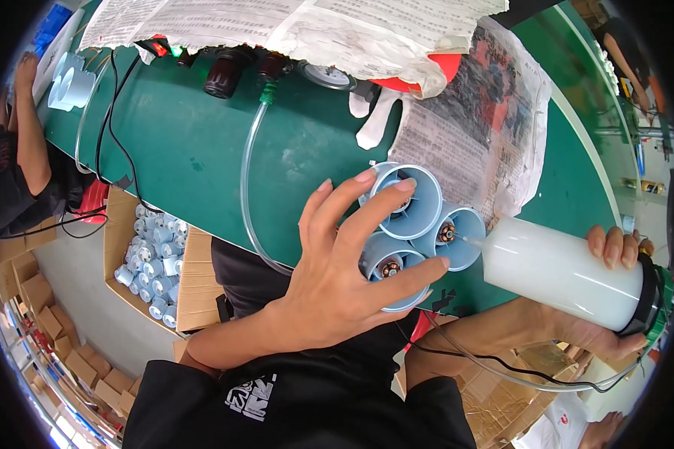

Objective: The person assembles small electronic components into plastic housings by hand, taking components from a plastic tray and placing them into the housings, which are then put into a cardboard box.

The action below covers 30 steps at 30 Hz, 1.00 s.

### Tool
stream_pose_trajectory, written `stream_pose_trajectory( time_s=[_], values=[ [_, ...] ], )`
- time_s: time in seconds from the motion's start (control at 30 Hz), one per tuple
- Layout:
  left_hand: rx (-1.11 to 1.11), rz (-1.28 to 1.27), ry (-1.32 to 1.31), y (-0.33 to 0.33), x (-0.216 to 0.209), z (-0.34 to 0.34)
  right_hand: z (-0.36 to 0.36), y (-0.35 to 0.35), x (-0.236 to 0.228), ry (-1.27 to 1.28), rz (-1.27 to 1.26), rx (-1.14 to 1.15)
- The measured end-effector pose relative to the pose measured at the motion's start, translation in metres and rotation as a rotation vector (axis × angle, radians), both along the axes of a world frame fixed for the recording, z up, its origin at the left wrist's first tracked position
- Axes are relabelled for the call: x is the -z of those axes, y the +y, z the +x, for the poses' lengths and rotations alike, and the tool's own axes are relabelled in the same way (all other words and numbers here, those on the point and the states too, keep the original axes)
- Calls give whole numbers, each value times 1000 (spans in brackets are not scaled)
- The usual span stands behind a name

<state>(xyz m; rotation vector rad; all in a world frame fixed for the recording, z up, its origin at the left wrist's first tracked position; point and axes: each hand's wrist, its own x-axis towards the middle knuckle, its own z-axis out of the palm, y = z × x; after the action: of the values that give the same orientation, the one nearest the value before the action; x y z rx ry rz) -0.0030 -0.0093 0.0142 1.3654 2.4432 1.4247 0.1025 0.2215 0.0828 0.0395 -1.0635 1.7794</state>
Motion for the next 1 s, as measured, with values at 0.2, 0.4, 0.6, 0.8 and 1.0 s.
stream_pose_trajectory(
  time_s=[0.2, 0.4, 0.6, 0.8, 1.0],
  values=[
    [51, -47, 21, -3, -3, -1, 0, -1, -1, 13, 3, -43],
    [52, -55, 9, -3, -4, -1, 1, 0, -2, 2, 11, -10],
    [55, -42, 12, -2, -3, -2, 2, 1, -1, 13, 34, 24],
    [-24, 100, 0, 5, 4, 0, 1, 10, -9, 120, -19, -94],
    [54, 49, -35, 0, -2, -4, -41, -20, -38, 18, 95, -251]
  ],
)
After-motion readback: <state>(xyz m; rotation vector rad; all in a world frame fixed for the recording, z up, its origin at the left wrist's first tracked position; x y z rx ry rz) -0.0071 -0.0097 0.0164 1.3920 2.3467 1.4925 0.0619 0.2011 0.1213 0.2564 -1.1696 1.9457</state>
